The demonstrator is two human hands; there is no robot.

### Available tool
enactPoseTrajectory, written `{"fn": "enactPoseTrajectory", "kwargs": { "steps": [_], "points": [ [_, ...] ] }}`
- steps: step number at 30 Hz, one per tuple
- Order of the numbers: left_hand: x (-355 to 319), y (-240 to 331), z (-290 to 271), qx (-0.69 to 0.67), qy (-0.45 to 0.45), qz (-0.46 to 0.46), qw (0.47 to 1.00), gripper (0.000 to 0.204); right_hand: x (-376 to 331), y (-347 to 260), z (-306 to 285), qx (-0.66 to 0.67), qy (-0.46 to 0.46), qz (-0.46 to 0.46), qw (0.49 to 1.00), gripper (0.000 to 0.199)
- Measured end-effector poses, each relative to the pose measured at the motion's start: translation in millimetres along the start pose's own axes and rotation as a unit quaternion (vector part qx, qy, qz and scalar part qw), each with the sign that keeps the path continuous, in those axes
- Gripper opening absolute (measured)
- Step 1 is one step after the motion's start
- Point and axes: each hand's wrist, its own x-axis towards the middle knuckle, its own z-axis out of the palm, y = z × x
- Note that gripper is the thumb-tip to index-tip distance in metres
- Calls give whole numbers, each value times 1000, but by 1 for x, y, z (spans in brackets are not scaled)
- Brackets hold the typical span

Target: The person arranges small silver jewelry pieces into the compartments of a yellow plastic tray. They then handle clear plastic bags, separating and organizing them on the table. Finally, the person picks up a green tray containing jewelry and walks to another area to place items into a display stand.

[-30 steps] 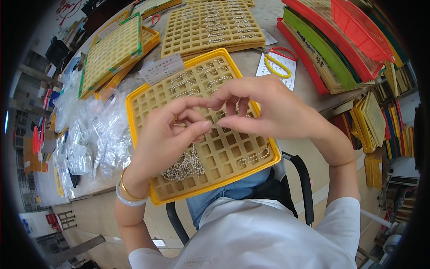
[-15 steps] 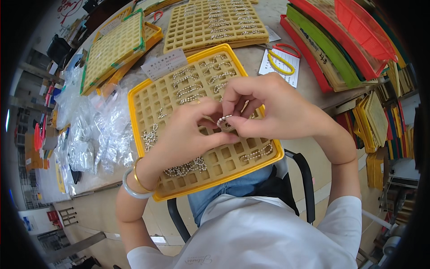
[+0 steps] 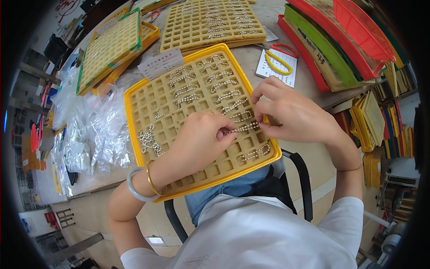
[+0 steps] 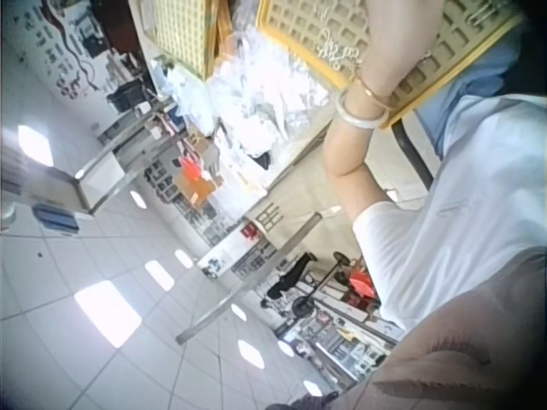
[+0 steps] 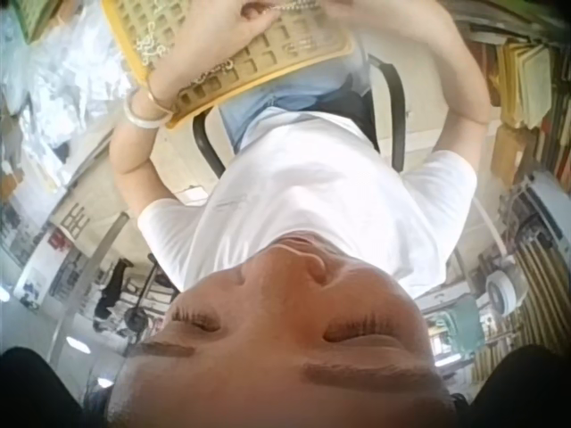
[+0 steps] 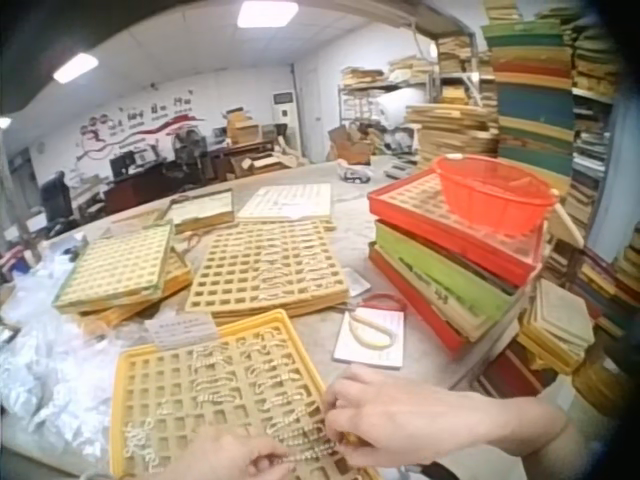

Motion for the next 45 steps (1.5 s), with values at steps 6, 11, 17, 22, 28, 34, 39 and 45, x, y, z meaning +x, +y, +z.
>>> {"fn": "enactPoseTrajectory", "kwargs": {
  "steps": [6,11,17,22,28,34,39,45],
  "points": [
    [-16,-5,-15,-82,48,-15,995,19,8,-7,-6,-31,34,-8,999,14],
    [-53,-18,-51,19,29,-84,996,18,24,-14,4,25,13,-26,999,11],
    [-78,-25,-42,70,13,-50,996,17,39,-19,21,30,-26,-76,996,11],
    [-83,-28,-39,53,30,-37,997,14,39,-22,19,19,-51,-69,996,11],
    [-78,-18,-57,1,24,-65,998,10,54,-33,17,84,-2,-94,992,15],
    [-69,-12,-63,-290,79,-126,945,14,78,-50,18,303,6,-45,952,16],
    [-56,-3,-64,-315,60,-120,940,30,73,-44,16,342,42,-1,939,12],
    [-49,-1,-59,-329,72,-94,937,39,59,-33,10,351,35,-3,936,14]
  ]
}}
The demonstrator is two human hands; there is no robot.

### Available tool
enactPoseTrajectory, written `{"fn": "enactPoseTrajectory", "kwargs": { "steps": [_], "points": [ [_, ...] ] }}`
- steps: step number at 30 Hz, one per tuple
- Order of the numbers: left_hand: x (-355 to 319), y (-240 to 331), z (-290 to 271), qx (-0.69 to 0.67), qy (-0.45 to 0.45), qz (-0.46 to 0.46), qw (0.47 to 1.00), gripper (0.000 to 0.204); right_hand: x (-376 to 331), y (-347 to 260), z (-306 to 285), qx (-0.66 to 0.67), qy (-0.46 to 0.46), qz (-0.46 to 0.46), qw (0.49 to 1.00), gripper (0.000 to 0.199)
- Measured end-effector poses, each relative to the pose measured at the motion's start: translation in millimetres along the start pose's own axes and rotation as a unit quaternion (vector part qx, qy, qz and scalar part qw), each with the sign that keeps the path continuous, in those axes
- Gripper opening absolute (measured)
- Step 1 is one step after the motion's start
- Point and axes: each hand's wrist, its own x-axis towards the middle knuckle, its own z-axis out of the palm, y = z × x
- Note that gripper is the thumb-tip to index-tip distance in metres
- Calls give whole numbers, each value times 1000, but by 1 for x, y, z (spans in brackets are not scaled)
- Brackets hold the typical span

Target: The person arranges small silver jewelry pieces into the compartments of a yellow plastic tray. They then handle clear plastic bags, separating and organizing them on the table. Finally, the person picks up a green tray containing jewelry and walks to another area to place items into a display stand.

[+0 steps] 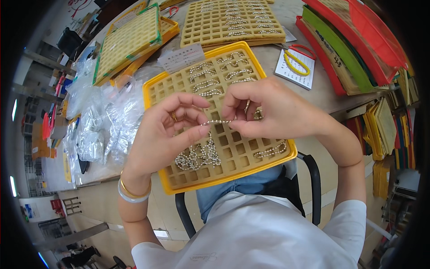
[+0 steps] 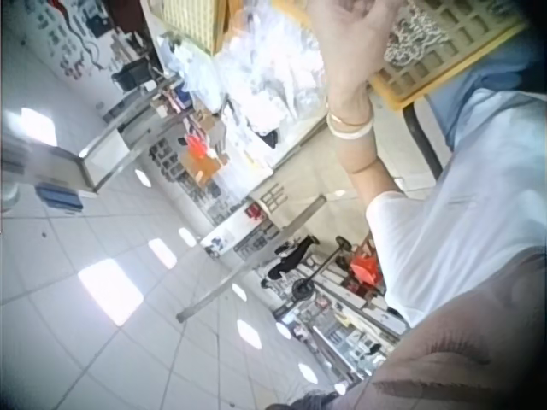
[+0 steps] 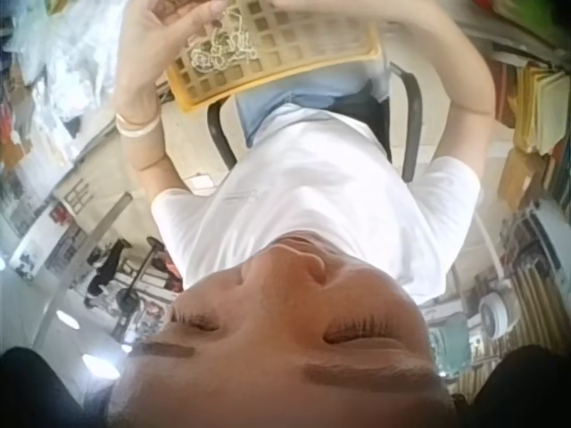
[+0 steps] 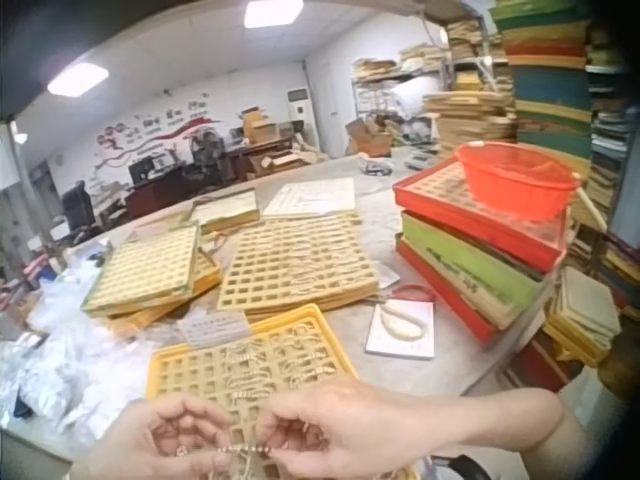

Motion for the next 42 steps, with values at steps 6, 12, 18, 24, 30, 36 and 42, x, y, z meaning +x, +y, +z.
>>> {"fn": "enactPoseTrajectory", "kwargs": {
  "steps": [6,12,18,24,30,36,42],
  "points": [
    [15,6,15,0,8,15,1000,34,-3,-7,0,-28,37,8,999,16],
    [26,-11,26,46,-46,52,996,30,-15,-7,-5,-20,19,19,999,13],
    [40,-9,34,168,-92,57,980,36,-32,-5,-10,52,49,68,995,9],
    [47,-26,52,209,-169,66,961,40,-47,-5,-22,-51,41,35,997,7],
    [44,-26,62,132,-124,13,983,26,-57,-8,-23,-48,22,75,996,9],
    [39,-24,59,232,-135,36,962,14,-62,-3,-25,-82,40,65,994,9],
    [30,-25,63,247,-119,27,961,16,-72,5,-28,-295,-12,13,955,10]
  ]
}}
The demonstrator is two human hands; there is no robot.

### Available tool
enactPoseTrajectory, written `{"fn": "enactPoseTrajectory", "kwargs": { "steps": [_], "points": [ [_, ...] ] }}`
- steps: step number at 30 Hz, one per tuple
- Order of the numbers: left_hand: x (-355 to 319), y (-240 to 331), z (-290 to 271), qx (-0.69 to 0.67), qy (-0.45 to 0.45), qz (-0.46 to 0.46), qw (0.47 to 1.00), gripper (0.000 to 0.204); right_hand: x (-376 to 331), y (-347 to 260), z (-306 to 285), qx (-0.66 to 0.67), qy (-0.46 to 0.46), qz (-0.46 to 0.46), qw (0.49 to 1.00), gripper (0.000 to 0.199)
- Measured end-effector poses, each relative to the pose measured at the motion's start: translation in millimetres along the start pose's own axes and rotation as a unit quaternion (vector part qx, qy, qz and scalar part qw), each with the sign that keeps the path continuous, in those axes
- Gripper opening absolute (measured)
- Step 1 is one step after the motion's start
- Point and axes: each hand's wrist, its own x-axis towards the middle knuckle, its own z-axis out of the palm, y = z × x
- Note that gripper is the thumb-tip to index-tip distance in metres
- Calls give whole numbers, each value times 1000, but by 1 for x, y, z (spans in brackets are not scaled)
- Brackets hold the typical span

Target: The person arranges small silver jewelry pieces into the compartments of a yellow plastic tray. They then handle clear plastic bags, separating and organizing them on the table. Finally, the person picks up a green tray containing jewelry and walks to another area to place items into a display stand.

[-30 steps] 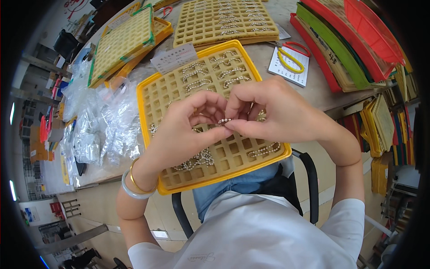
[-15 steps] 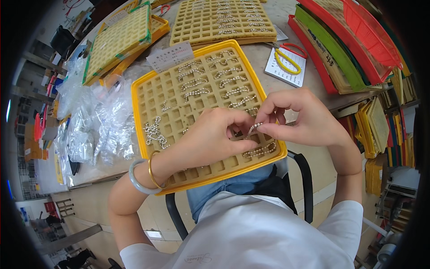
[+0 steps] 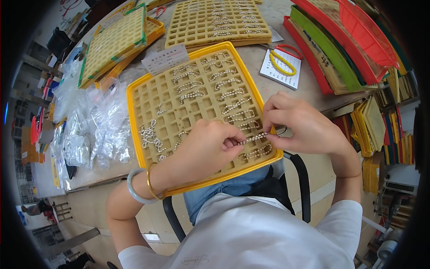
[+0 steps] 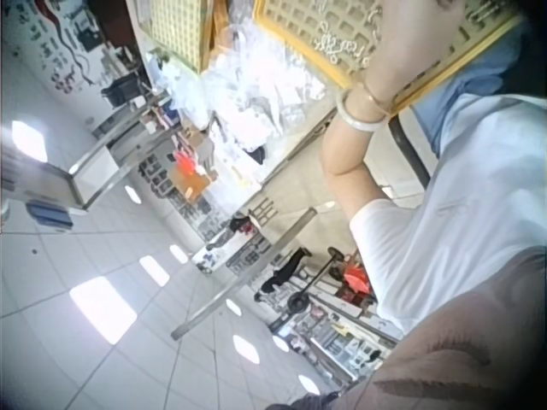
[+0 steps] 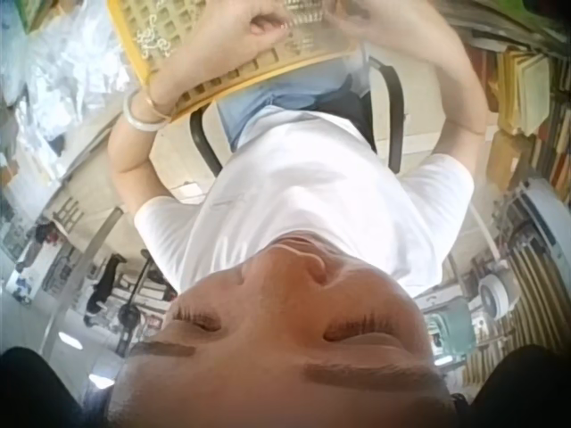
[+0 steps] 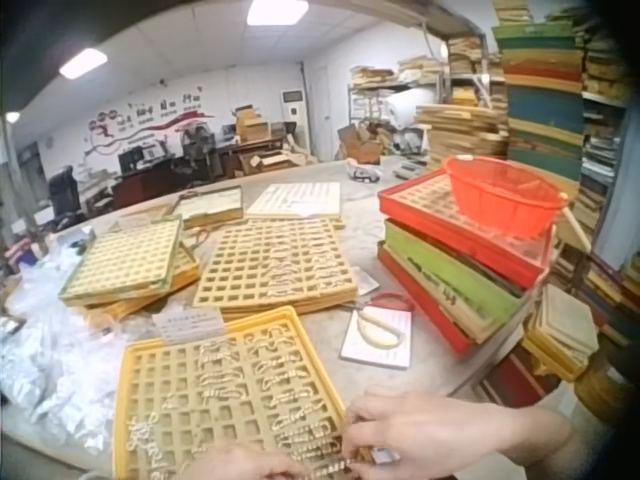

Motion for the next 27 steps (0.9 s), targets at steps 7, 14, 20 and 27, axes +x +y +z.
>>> {"fn": "enactPoseTrajectory", "kwargs": {
  "steps": [7,14,20,27],
  "points": [
    [-6,-2,-4,19,33,45,998,19,3,-9,-5,-82,-23,18,996,13],
    [-36,-20,-64,86,220,7,972,17,37,-7,-11,-43,-32,-46,997,12],
    [-67,-52,-95,152,193,-84,966,16,116,-16,20,52,-82,-117,988,10],
    [-81,-76,-95,210,205,-86,952,13,158,-22,49,18,-200,-139,970,11]
  ]
}}
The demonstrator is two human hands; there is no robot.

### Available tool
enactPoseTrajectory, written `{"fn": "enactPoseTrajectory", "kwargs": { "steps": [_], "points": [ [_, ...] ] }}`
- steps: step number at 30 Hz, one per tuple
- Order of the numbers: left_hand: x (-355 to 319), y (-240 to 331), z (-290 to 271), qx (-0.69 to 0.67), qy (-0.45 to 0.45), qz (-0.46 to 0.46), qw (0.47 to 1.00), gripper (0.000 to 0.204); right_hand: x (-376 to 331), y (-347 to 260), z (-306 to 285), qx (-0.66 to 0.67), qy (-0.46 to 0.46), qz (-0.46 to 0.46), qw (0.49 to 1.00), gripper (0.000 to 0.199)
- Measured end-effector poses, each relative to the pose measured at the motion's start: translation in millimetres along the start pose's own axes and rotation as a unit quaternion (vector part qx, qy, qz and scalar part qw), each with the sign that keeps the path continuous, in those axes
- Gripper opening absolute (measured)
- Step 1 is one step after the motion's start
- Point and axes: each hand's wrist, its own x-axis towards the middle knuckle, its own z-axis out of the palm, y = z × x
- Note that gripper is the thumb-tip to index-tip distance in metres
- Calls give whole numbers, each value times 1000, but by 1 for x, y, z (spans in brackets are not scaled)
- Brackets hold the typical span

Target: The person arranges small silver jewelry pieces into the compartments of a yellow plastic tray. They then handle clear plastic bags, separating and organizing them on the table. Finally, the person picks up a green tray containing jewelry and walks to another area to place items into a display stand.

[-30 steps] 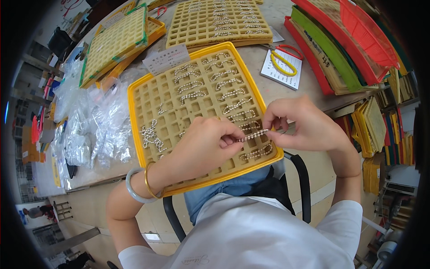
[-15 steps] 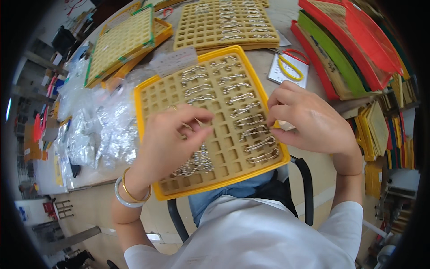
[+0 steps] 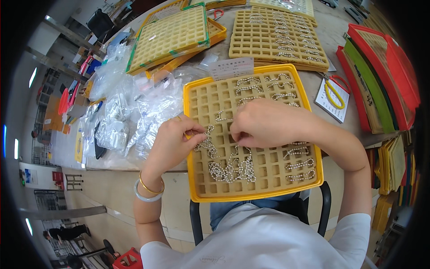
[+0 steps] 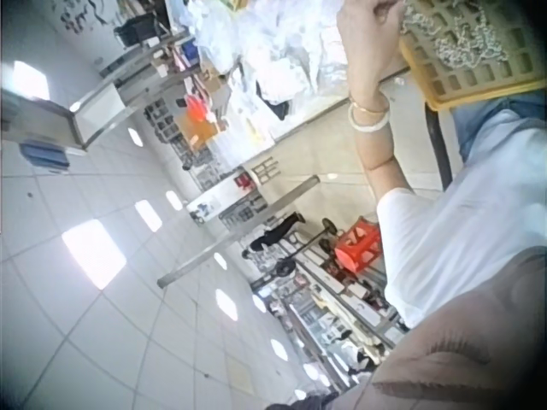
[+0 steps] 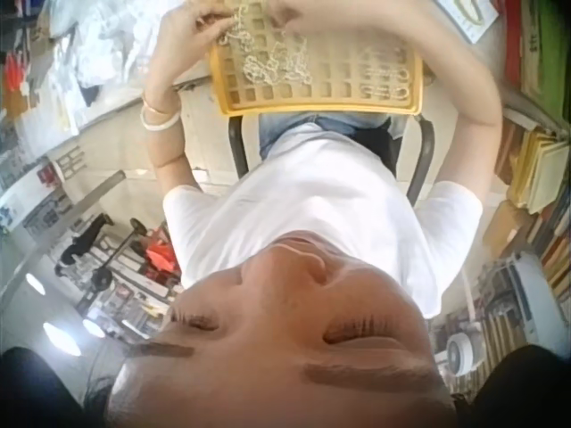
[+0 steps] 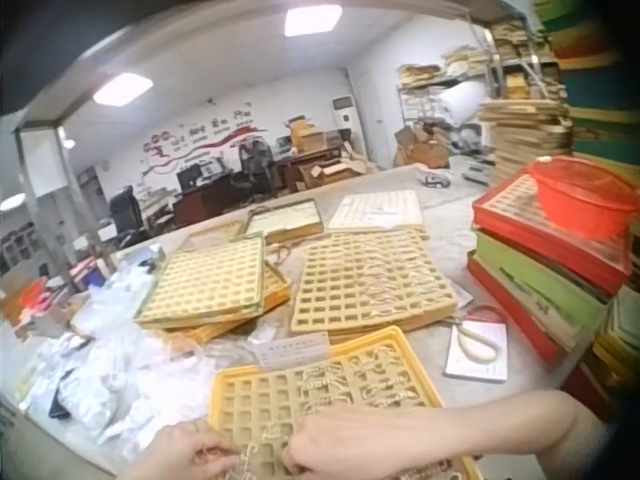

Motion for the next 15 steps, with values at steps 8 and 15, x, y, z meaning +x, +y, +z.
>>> {"fn": "enactPoseTrajectory", "kwargs": {
  "steps": [8,15],
  "points": [
    [22,8,5,-134,-23,-10,991,17,-6,6,1,42,12,-11,999,11],
    [37,33,22,-451,-156,45,878,40,-20,11,-30,241,132,-3,962,12]
  ]
}}
